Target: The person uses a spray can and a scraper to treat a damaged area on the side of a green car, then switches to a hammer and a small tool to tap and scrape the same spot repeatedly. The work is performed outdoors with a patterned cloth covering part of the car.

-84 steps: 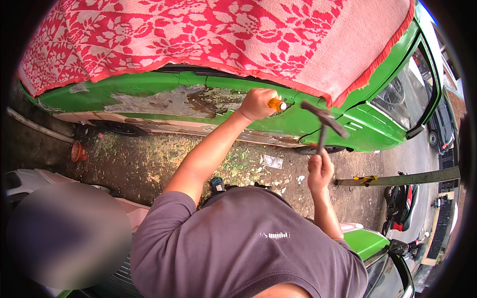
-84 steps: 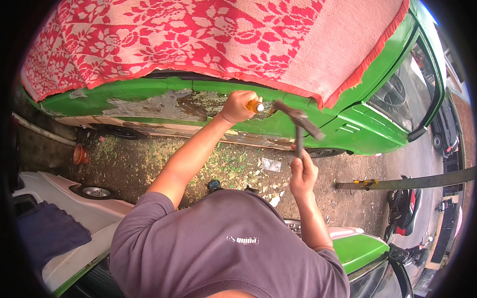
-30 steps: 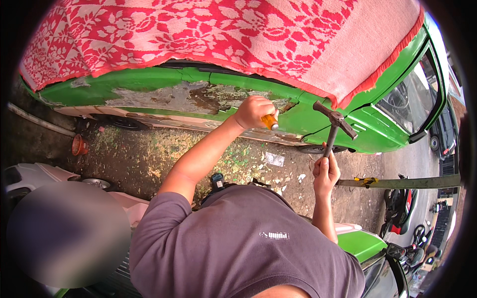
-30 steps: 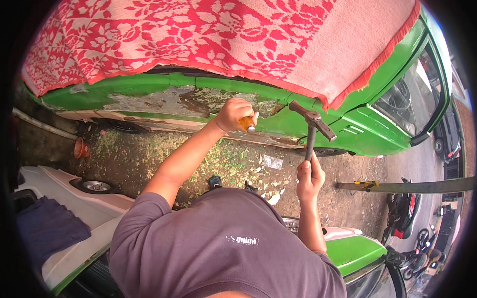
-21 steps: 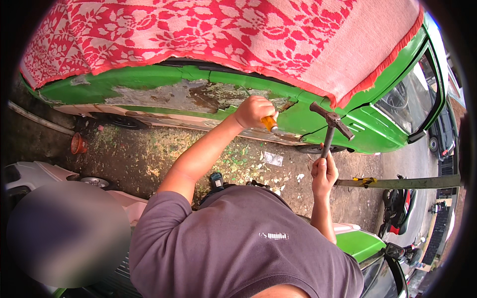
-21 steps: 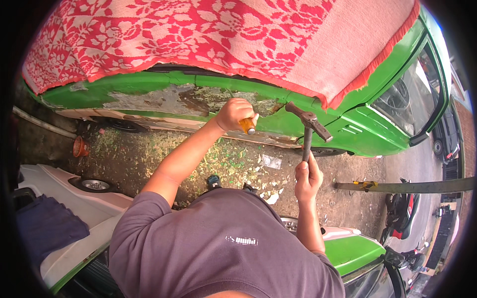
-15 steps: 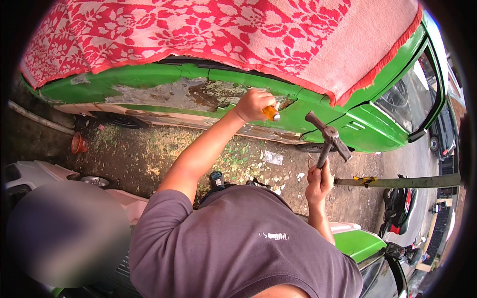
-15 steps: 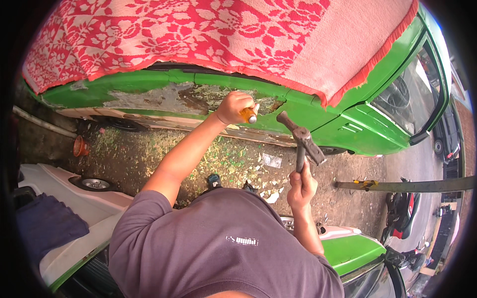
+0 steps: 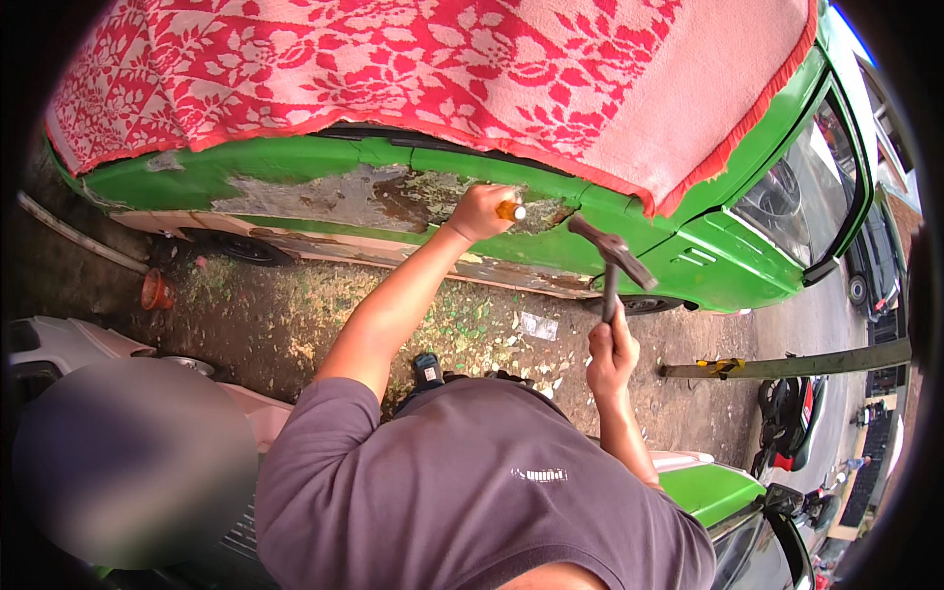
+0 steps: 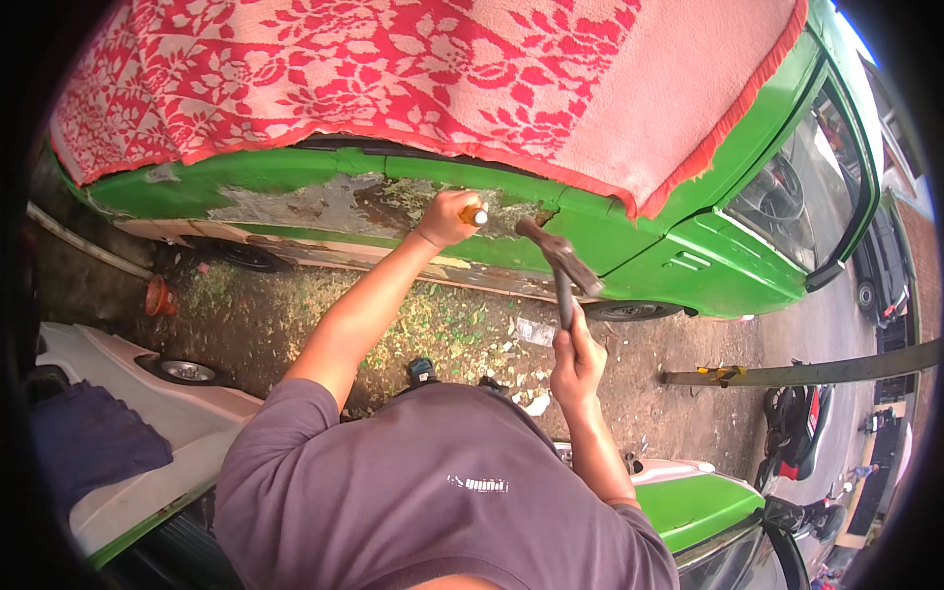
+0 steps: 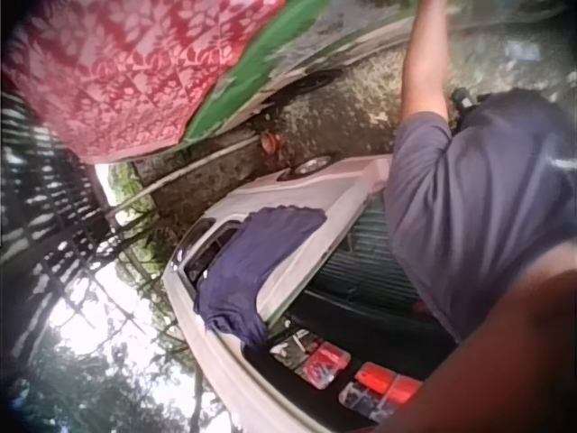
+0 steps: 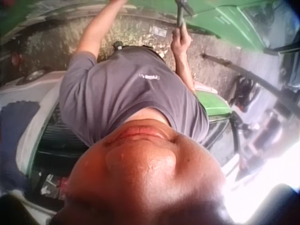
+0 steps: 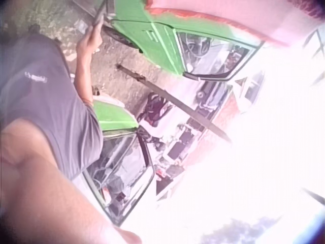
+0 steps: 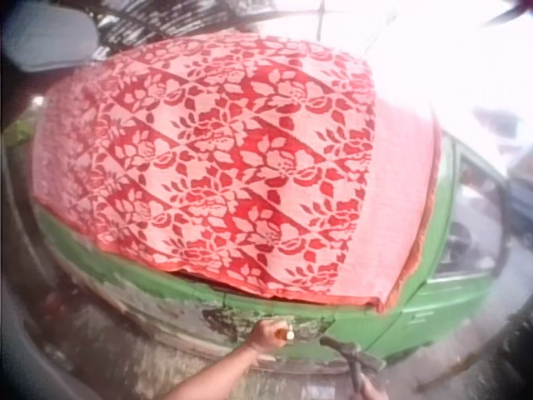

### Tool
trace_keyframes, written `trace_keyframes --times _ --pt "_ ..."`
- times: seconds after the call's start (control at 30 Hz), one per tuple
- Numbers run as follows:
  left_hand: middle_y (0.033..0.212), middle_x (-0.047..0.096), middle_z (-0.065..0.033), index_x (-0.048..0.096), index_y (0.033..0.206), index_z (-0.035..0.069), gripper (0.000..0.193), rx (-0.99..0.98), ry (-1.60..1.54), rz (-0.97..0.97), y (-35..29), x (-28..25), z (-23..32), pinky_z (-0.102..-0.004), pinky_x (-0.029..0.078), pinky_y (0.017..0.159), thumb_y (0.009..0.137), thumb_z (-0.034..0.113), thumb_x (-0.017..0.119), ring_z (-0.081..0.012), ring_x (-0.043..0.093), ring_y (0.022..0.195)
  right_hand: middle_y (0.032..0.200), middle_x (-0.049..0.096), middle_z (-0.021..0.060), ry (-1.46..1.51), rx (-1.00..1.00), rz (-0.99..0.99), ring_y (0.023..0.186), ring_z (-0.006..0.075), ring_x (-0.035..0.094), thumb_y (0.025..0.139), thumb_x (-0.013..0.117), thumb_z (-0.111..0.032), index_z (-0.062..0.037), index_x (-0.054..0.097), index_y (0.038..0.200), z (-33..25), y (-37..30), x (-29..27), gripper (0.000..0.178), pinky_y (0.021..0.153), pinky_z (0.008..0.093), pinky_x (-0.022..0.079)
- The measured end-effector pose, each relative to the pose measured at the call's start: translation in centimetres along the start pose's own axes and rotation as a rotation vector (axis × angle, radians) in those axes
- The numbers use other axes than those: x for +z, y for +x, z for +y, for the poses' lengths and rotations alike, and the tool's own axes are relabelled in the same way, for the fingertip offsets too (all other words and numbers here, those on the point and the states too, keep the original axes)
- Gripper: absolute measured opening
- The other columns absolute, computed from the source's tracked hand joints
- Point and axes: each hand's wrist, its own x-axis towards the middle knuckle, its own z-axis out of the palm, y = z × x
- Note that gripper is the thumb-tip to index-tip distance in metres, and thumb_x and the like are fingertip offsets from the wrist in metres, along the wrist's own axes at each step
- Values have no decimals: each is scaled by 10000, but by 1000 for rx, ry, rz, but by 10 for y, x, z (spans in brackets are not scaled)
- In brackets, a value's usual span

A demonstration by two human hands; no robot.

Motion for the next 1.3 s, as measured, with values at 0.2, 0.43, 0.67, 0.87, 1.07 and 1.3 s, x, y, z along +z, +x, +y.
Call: trace_keyframes --times 0.2,0.43,0.67,0.87,1.07,1.3 --pt "601 572 -69 538 652 88 219 181 -89 -121 13 -10 25 -360 478 521 682 160 743 -267 597 557 679 450 -23 206 129 22 521 16 343 995 482 -134 12 336 1438 12 0 -4 489 443 177 267" --pt "596 560 -49 547 664 104 192 308 -89 -299 13 7 30 -364 466 497 667 198 714 -253 597 561 643 458 -33 257 230 120 533 26 380 970 507 -114 47 410 1389 12 0 -2 459 469 189 322" --pt "607 582 -44 534 686 131 210 309 100 -562 24 15 29 -392 453 483 677 268 692 -262 605 573 659 457 -33 300 280 140 530 17 371 981 500 -143 42 396 1399 23 -9 -6 469 459 180 306" --pt "585 594 -82 537 761 122 255 155 130 -804 29 24 40 -442 458 505 741 330 683 -310 626 598 657 435 -45 355 362 197 524 14 356 985 503 -154 26 379 1413 25 -14 -14 481 451 175 285" --pt "573 592 -106 541 802 128 272 122 175 -977 35 33 43 -464 462 524 747 351 687 -338 624 592 661 426 -41 344 379 204 513 16 346 993 483 -132 -13 371 1429 40 -26 -24 466 436 178 274" --pt "677 605 -70 534 815 116 296 251 80 -921 21 54 19 -460 462 514 746 361 686 -314 624 637 656 411 -47 379 466 177 502 15 333 998 467 -124 -50 369 1440 65 -41 -29 459 428 179 271"
